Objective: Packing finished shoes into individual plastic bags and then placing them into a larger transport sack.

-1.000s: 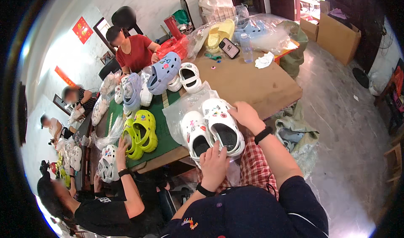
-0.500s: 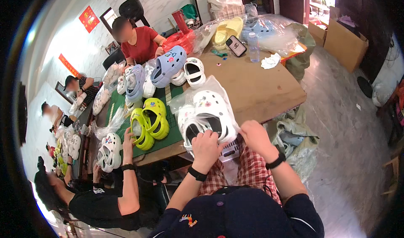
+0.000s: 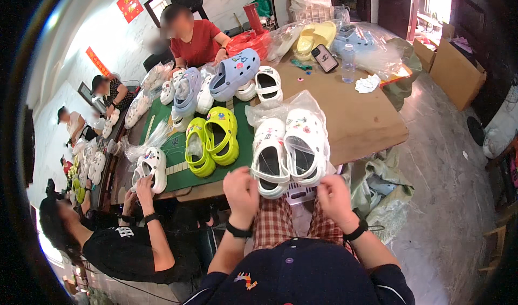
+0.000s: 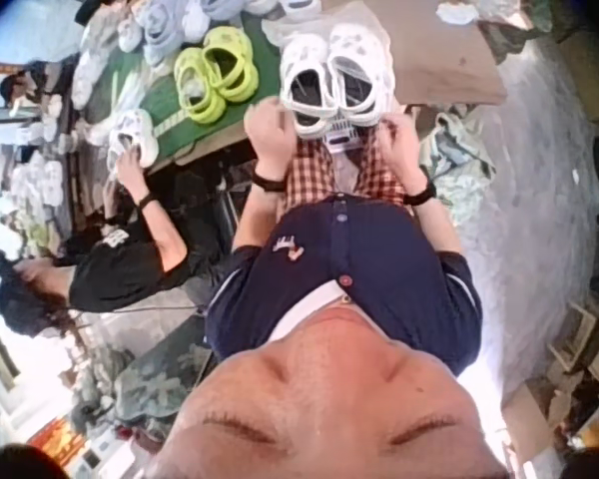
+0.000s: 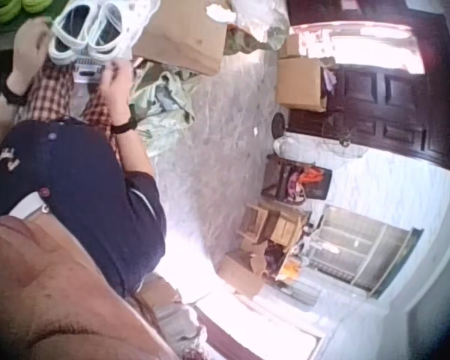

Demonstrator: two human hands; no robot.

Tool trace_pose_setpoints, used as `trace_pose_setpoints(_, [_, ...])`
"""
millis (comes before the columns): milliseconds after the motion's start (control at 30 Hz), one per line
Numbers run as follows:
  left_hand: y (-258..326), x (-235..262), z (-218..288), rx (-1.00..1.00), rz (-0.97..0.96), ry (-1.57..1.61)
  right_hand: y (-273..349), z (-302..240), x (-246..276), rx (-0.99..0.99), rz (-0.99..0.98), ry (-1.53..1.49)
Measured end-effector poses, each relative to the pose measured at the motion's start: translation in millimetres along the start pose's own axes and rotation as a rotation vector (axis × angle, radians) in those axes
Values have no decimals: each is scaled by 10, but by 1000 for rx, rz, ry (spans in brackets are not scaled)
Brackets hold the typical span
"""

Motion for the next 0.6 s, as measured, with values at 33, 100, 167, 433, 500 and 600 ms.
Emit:
trace_pose_setpoints(33, [-15, -19, -295, 107, 49, 3, 44, -120, -222, 42, -169, -54])
trace_pose_setpoints(100, [78, -327, -962, 343, -74, -8, 107, -336, -629, 132, -307, -95])
trace_pose_setpoints(167, [267, -768, -1455, 615, -255, 215, 58, -670, -900, 220, -407, -70])
trace_pose_setpoints(433, [190, -997, -1322, 537, -441, -4, -178, -751, -1336, 338, -454, 367])
trace_pose_setpoints(500, [170, -959, -1233, 509, -419, 25, -203, -723, -1338, 302, -449, 378])
trace_pose_setpoints(600, [111, -820, -1040, 416, -380, 53, -293, -714, -1195, 239, -356, 339])
Point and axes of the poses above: each hand's wrist, its own y-axis away from the middle knuckle, its own x-axis out of the back of the hand, z = x × y, the point moved 10 cm from there along -y, towards the middle knuckle, and after that the axes turned 7 degrees about x, right-handed, at the moved point
